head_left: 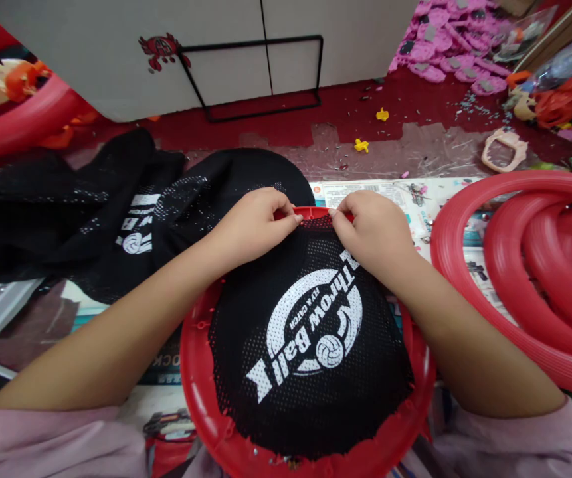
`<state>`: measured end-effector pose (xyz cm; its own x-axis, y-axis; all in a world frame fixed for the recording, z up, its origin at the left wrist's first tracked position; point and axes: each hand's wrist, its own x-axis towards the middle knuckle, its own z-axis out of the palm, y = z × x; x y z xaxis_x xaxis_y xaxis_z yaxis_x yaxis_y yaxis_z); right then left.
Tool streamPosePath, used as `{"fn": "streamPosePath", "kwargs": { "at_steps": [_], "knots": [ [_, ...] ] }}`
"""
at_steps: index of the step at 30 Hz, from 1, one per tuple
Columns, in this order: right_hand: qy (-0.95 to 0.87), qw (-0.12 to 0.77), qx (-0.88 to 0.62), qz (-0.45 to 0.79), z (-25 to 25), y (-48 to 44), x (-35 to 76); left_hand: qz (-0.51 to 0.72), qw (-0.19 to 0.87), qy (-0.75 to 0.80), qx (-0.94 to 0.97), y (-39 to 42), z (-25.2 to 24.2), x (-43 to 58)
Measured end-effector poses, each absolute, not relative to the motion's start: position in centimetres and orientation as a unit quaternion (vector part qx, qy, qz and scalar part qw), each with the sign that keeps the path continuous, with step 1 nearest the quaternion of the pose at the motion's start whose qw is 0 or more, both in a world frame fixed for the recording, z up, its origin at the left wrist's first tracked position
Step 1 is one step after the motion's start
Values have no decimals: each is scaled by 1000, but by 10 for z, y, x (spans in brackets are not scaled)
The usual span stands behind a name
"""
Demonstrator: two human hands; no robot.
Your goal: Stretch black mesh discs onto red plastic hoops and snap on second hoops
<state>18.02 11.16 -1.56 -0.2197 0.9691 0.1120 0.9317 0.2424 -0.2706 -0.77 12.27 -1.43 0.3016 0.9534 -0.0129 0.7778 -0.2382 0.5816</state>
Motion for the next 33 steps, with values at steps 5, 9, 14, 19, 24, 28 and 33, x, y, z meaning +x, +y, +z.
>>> {"fn": "streamPosePath", "kwargs": {
  "at_steps": [5, 9, 14, 19, 24, 28, 33],
  "knots": [
    [-783, 118, -609, 45, -18, 113, 178, 169, 244, 574, 763, 123, -13, -7],
    [-780, 102, -616, 36, -19, 113, 175, 178, 243, 564, 769, 124, -14, -8],
    [-782, 82, -616, 38, -17, 113, 174, 197, 228, 493, 816, 122, -18, -11],
    [-777, 72, -623, 41, -15, 114, 171, 146, 187, 395, 887, 118, -21, -15],
    [-786, 87, -605, 87, -13, 113, 177, 138, 206, 415, 875, 119, -15, -16],
    [-819, 161, -541, 99, 1, 101, 188, 117, 230, 446, 857, 121, -2, -16],
    [-800, 40, -585, 126, 33, 80, 190, 30, 162, 500, 850, 117, 16, -25]
  ]
}}
